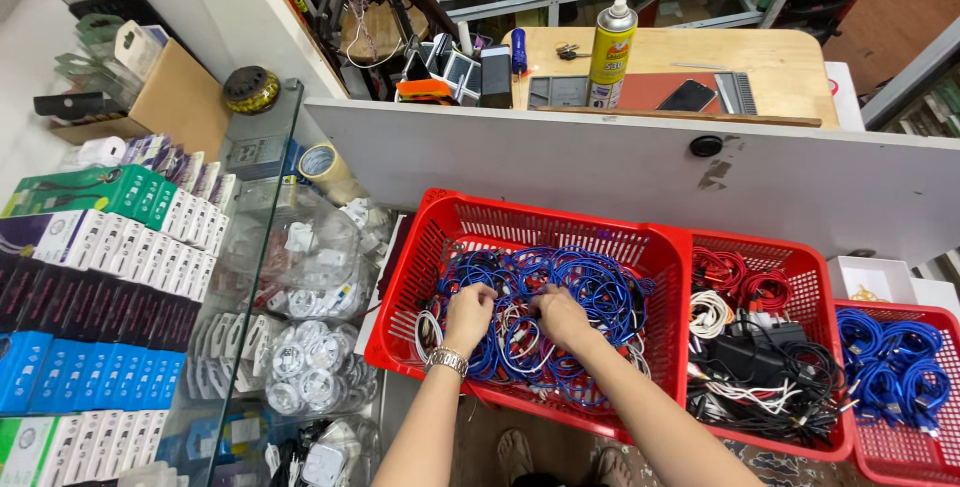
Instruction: The person sorts tangled cables from a mixed basket into separate red baskets by color and type. They untangle, coil, and place blue, red, white, and black cables into their respective containers.
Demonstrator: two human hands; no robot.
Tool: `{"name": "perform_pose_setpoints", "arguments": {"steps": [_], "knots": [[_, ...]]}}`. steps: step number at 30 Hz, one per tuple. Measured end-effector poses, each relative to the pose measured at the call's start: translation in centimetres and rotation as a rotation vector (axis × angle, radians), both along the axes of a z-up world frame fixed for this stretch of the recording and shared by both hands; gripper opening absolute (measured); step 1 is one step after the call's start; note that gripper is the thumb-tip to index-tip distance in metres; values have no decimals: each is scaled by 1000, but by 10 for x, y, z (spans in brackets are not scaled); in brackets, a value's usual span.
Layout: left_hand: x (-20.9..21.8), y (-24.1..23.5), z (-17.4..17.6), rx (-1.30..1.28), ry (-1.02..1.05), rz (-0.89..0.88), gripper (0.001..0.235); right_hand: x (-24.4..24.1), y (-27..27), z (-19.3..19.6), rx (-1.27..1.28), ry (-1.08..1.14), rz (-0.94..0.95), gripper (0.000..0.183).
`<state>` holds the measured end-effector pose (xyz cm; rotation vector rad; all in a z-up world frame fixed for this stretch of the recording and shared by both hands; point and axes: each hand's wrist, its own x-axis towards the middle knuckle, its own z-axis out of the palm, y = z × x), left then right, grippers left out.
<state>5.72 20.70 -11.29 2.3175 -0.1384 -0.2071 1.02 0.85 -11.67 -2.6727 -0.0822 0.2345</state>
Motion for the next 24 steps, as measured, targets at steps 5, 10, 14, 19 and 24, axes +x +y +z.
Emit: {"name": "perform_pose_setpoints", "arguments": {"steps": [5,10,14,19,24], "knots": [[2,-9,5,-50,86,-147,29,32,-9,60,316,3,-3,18],[32,-25,43,-644,472,-131,38,47,-32,128,724,-72,-109,50],[57,-36,92,-987,444,-151,40,15,-14,116,903,275,-12,60],[70,-30,135,-1046,302,-91,42,-28,13,81,741,427,164,40],[34,-16,117,-399,437,-307,67,3,-39,133,925,245,-247,40]]}}
